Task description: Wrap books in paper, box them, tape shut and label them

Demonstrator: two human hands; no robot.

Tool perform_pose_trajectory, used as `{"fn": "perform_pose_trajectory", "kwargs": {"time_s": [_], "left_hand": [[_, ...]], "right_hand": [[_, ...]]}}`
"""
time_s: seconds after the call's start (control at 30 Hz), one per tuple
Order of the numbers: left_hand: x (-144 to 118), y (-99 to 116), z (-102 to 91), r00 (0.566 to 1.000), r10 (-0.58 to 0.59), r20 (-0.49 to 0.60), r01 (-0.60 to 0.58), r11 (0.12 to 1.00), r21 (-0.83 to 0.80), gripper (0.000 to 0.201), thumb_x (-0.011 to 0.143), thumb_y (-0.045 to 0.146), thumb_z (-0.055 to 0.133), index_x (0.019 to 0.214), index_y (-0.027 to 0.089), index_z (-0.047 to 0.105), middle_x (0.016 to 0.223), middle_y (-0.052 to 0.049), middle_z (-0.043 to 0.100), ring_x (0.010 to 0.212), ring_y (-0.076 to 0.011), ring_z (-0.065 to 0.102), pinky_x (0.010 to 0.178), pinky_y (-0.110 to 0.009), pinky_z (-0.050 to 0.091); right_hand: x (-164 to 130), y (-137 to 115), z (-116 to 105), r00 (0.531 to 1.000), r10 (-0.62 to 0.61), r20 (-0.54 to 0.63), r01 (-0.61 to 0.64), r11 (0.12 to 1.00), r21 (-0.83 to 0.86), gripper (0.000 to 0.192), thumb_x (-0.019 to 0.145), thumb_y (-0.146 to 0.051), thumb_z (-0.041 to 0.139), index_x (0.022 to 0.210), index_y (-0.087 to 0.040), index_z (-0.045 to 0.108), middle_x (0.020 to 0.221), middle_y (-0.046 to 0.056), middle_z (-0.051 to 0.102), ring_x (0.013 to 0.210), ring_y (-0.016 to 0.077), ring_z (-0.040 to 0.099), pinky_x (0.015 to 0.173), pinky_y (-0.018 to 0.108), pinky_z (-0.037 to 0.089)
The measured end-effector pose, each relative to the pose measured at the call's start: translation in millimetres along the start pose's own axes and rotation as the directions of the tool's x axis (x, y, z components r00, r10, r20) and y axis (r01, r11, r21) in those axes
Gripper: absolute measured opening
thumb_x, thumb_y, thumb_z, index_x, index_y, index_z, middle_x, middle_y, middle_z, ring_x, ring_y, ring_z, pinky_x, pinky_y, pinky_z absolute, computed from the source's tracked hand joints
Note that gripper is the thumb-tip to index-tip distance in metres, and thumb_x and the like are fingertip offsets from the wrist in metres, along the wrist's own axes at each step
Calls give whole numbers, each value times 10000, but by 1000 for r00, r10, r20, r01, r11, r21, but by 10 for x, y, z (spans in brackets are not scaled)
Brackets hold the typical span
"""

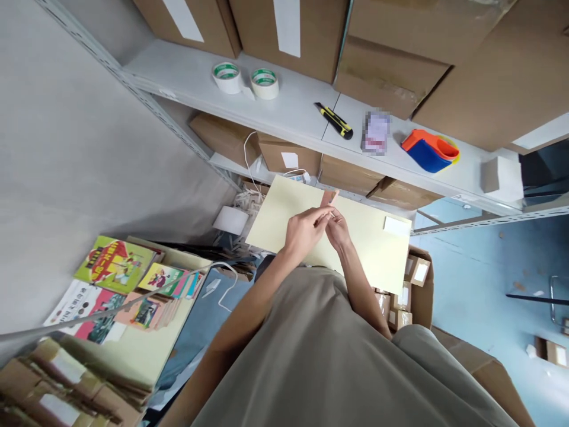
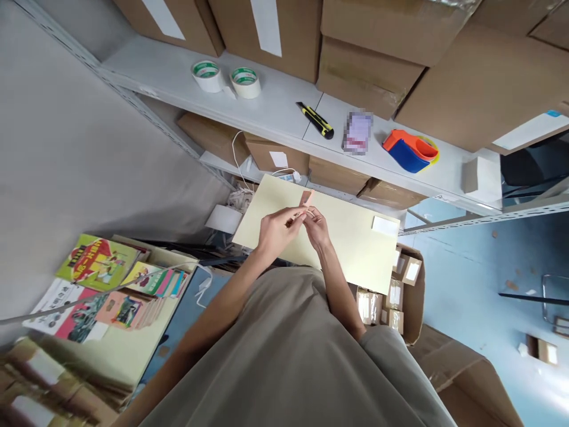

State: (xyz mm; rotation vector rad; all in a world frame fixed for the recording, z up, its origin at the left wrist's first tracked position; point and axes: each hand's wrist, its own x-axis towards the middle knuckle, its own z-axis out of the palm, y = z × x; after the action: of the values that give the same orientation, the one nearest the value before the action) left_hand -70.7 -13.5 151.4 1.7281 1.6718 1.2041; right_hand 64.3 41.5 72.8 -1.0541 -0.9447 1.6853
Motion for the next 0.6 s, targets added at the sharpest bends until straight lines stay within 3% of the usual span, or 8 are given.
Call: {"fn": "perform_pose_trajectory", "kwargs": {"time_s": [0.07,0.13,0.23,0.3,0.4,0.5,0.6], "left_hand": [[-21,-344,-18,976,-217,-11,214,969,-122,222,1058,308,778,1267,284,847,1101,-53,901,790,-198,812,772,-297,616],[-139,-744,2,914,-404,-29,391,898,-203,235,1027,319,810,1250,246,816,1088,-73,898,858,-215,833,784,-293,616],[-477,-1257,140,836,-549,1,540,823,-177,88,1029,260,771,1098,215,799,1127,-104,889,996,-240,839,907,-324,625],[-719,-1468,277,795,-606,31,605,788,-112,49,1028,208,739,1044,201,785,1166,-133,876,1071,-269,827,1003,-371,617],[-944,-1652,436,742,-670,21,669,739,-74,206,1023,131,690,1216,154,758,1312,-200,829,1230,-326,796,1118,-449,599],[-934,-1863,458,728,-686,5,683,724,-96,457,984,30,624,1425,130,691,1463,-228,749,1389,-345,735,1216,-481,575],[-725,-2191,392,748,-664,12,660,741,-124,542,968,-3,549,1449,183,717,1538,-192,701,1443,-329,705,1267,-471,566]], "right_hand": [[-13,167,-76,996,67,-53,-68,997,-20,600,649,-657,1001,967,-254,692,846,-9,786,768,171,700,809,331,627],[-60,391,-124,986,131,-98,-138,988,-67,621,640,-662,994,983,-240,693,830,-23,783,745,152,689,808,321,616],[-163,770,-171,966,200,-167,-229,957,-179,636,674,-693,949,990,-257,610,752,-54,753,723,149,680,782,314,593],[-205,998,-193,951,222,-216,-274,927,-256,647,695,-701,927,1000,-279,544,719,-66,742,713,151,675,757,305,577],[-149,1259,-170,935,235,-265,-323,874,-364,608,754,-670,901,1010,-289,503,733,-51,758,720,151,682,725,283,556],[82,1435,-30,919,238,-313,-361,828,-430,499,855,-591,858,1025,-287,501,782,-28,779,762,161,716,727,278,568],[449,1552,213,908,208,-364,-372,799,-472,336,958,-458,782,1044,-282,509,820,-17,784,792,162,742,758,281,603]]}}
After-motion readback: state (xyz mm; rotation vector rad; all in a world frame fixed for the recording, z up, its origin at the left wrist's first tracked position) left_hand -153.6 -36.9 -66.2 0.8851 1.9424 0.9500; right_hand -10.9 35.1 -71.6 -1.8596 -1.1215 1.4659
